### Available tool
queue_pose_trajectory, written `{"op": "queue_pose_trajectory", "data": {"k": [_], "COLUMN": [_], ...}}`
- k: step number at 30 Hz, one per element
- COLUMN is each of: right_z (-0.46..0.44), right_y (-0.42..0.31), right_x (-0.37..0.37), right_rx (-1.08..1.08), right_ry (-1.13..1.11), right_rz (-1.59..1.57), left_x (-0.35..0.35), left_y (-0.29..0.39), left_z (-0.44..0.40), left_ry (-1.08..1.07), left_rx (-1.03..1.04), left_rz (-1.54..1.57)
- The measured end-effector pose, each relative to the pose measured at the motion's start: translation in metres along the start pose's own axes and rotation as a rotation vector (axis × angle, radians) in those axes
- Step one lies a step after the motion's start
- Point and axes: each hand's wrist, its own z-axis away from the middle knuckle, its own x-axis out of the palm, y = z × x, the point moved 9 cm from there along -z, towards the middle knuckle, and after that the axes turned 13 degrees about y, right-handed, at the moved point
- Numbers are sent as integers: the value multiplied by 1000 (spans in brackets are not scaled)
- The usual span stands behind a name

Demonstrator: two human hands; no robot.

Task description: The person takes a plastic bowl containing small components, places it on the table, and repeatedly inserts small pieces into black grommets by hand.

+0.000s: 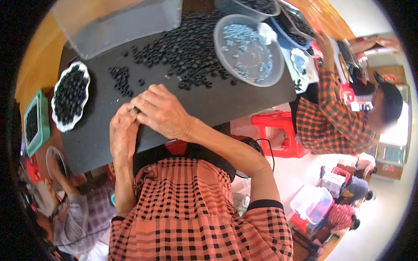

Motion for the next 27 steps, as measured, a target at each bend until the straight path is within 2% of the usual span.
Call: {"op": "queue_pose_trajectory", "data": {"k": [1, 2, 4, 7, 10, 12, 13, 15, 18, 19, 20, 21, 22, 23, 24, 25, 27], "right_z": [2, 4, 3, -8, -41, -63, -76, -101, -140, -150, -153, -160, -155, -158, -154, -149, -135], "right_y": [1, 3, 7, 24, 53, 95, 114, 169, 232, 254, 261, 238, 239, 232, 225, 223, 192], "right_x": [0, -1, -6, -31, -72, -99, -114, -147, -188, -193, -198, -199, -198, -192, -185, -166, -130], "right_rx": [1, 3, -4, 17, -90, -8, -61, 97, -8, 215, 147, 299, 159, 94, -18, -13, -44], "right_ry": [-3, -6, 12, 5, 136, 143, 181, 242, 354, 176, 170, 132, 262, 245, 330, 298, 251], "right_rz": [-9, -15, -19, 33, 126, 261, 318, 417, 620, 729, 883, 865, 1028, 898, 799, 654, 367], "left_x": [-6, 3, -2, -1, 2, 2, 4, 6, 3, 6, 6, 7, 2, 3, 3, 0, 4], "left_y": [-2, -2, 10, 16, 18, 19, 19, 19, 20, 20, 18, 19, 20, 19, 17, 15, 14], "left_z": [0, 5, 11, 16, 21, 22, 22, 20, 22, 21, 21, 21, 22, 21, 20, 19, 18], "left_ry": [58, 13, 183, 164, 131, 118, 105, 104, 136, 142, 156, 163, 209, 200, 186, 217, 145], "left_rx": [11, 11, 145, 258, 351, 382, 388, 407, 386, 350, 308, 323, 314, 296, 277, 265, 291], "left_rz": [-45, -43, -233, -292, -423, -448, -471, -494, -496, -527, -560, -582, -590, -592, -590, -592, -506]}}
